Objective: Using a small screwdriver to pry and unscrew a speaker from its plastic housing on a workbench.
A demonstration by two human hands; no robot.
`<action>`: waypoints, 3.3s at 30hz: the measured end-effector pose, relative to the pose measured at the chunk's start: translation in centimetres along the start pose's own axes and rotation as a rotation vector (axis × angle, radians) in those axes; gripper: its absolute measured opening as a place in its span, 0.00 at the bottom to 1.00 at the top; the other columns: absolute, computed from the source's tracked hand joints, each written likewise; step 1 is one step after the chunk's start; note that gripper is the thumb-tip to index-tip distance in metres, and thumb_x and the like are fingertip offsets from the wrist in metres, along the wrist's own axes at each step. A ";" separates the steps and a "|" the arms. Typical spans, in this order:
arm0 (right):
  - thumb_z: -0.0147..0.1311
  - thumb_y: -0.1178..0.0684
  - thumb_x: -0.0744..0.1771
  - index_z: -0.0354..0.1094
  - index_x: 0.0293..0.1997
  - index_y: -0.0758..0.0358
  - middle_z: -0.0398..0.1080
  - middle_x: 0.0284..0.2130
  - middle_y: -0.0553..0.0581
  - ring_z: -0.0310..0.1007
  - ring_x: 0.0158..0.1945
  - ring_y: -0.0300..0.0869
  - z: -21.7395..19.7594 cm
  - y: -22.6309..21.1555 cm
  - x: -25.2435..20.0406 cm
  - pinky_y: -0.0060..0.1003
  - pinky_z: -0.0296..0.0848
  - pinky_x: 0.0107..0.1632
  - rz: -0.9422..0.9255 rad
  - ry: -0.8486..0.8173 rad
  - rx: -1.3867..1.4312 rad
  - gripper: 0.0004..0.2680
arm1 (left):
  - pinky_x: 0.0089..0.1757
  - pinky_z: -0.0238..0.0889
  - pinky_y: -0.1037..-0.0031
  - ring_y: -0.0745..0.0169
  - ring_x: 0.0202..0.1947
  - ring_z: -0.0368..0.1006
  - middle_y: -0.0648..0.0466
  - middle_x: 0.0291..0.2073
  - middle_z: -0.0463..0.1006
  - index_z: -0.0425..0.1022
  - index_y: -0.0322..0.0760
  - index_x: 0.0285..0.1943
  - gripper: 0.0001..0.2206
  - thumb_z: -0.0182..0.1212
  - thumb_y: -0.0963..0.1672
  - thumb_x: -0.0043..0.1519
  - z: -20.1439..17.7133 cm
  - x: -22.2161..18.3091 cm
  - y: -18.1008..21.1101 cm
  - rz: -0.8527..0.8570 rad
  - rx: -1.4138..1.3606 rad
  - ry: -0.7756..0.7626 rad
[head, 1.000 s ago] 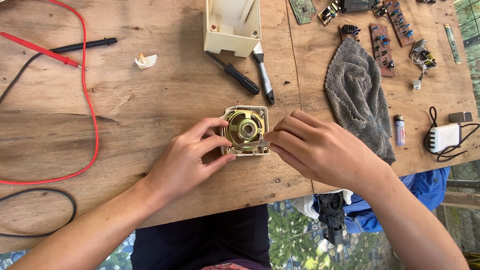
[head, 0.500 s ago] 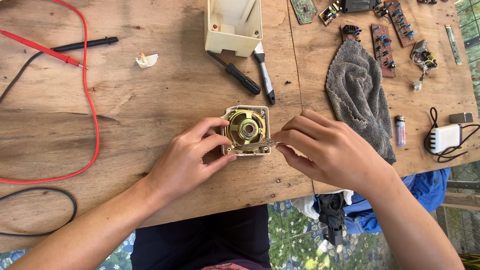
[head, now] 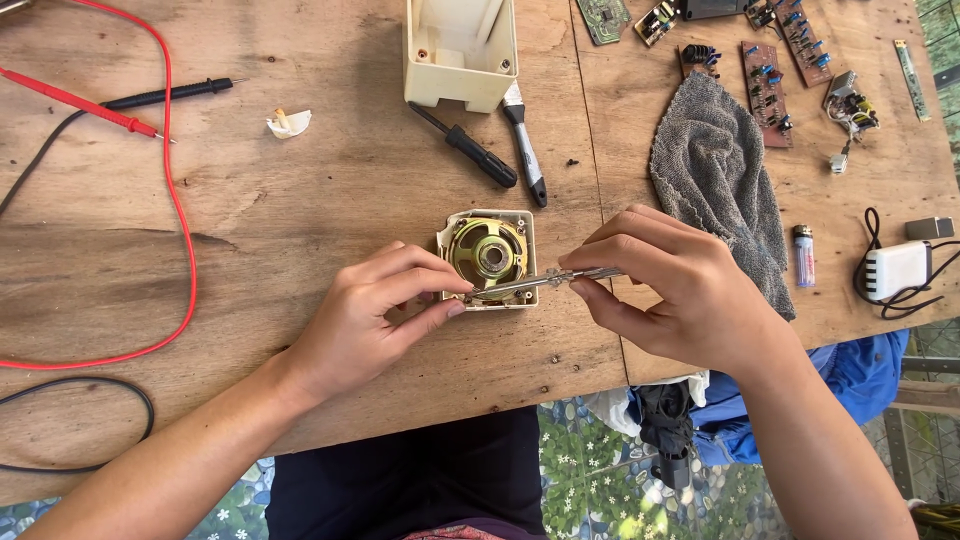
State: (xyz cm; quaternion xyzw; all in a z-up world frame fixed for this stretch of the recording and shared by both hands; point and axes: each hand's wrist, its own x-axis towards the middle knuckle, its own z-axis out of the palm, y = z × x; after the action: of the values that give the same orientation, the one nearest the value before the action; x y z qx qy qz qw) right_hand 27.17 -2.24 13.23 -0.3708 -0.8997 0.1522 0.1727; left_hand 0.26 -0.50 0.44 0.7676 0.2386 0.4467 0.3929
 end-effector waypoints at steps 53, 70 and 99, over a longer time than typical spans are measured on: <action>0.54 0.54 0.70 0.68 0.48 0.64 0.72 0.38 0.52 0.73 0.38 0.35 15.0 -2.9 -9.3 0.27 0.72 0.43 0.599 0.867 0.622 0.06 | 0.37 0.74 0.54 0.45 0.40 0.77 0.48 0.40 0.76 0.78 0.34 0.44 0.07 0.63 0.44 0.68 -1.6 0.9 -2.5 -0.226 0.893 -0.210; 0.58 0.54 0.68 0.72 0.45 0.61 0.74 0.34 0.51 0.70 0.35 0.34 13.5 -0.8 -7.7 0.26 0.68 0.39 0.641 0.895 0.638 0.05 | 0.35 0.69 0.84 0.73 0.34 0.73 0.57 0.36 0.79 0.78 0.37 0.43 0.04 0.67 0.38 0.62 2.0 3.0 0.2 -0.287 -0.197 0.074; 0.58 0.61 0.66 0.73 0.40 0.71 0.70 0.27 0.61 0.66 0.32 0.37 14.1 -0.3 -8.4 0.33 0.69 0.35 0.491 0.812 0.551 0.04 | 0.26 0.69 0.76 0.67 0.23 0.71 0.53 0.33 0.81 0.82 0.39 0.39 0.06 0.64 0.36 0.60 1.0 2.7 0.9 -0.023 -0.117 0.018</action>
State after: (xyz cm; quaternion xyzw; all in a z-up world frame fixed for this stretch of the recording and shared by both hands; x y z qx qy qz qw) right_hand 26.63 -10.52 -0.91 -0.5398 -0.5749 0.2625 0.5560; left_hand 2.49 0.52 2.26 0.7363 0.2243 0.4624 0.4401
